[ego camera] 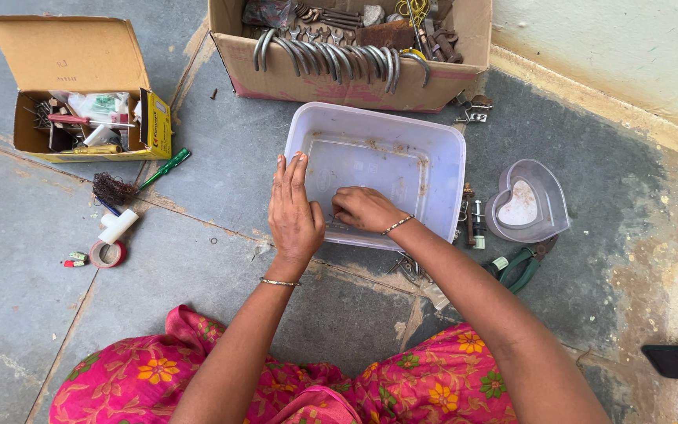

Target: The person sits on the floor and sorts small hardware items from a white plastic container onto the floor. They handle pliers, screws, and small metal parts, placing them in separate piles. The person also uses a green tool to scrape the inside of the container before setting it aside.

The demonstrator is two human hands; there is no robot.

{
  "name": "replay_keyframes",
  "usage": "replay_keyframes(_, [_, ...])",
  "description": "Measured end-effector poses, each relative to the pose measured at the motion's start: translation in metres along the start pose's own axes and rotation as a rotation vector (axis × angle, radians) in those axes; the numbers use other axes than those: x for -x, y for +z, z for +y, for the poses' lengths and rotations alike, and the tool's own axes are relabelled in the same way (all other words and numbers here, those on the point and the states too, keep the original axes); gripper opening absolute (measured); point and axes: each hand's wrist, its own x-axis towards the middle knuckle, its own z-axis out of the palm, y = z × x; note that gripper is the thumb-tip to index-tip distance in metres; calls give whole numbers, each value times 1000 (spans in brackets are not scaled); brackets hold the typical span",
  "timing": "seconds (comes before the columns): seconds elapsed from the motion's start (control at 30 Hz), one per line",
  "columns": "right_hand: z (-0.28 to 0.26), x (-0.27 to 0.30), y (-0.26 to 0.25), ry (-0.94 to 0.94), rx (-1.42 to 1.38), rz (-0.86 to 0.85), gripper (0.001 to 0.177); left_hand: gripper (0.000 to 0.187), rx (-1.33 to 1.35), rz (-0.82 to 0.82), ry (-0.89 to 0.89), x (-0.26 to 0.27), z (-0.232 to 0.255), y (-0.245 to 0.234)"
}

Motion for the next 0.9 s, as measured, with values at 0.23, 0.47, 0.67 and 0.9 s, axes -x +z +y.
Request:
replay_keyframes(0.23, [4,-3,11,-98,122,-42,7,84,-3,-9,-13,-1,0,0])
replay_keyframes(0.47, [6,-10,20,-199,386,-52,6,85,-2,-15,-28,-3,1,1])
replay_keyframes(0.67, [-8,10,-29,-10,71,166,14,84,-13,-30,-34,-7,3,0])
replay_keyframes(0.9, [-40,125,-87,236,-370,490,12,82,-58,-40,-36,-13,6,-1])
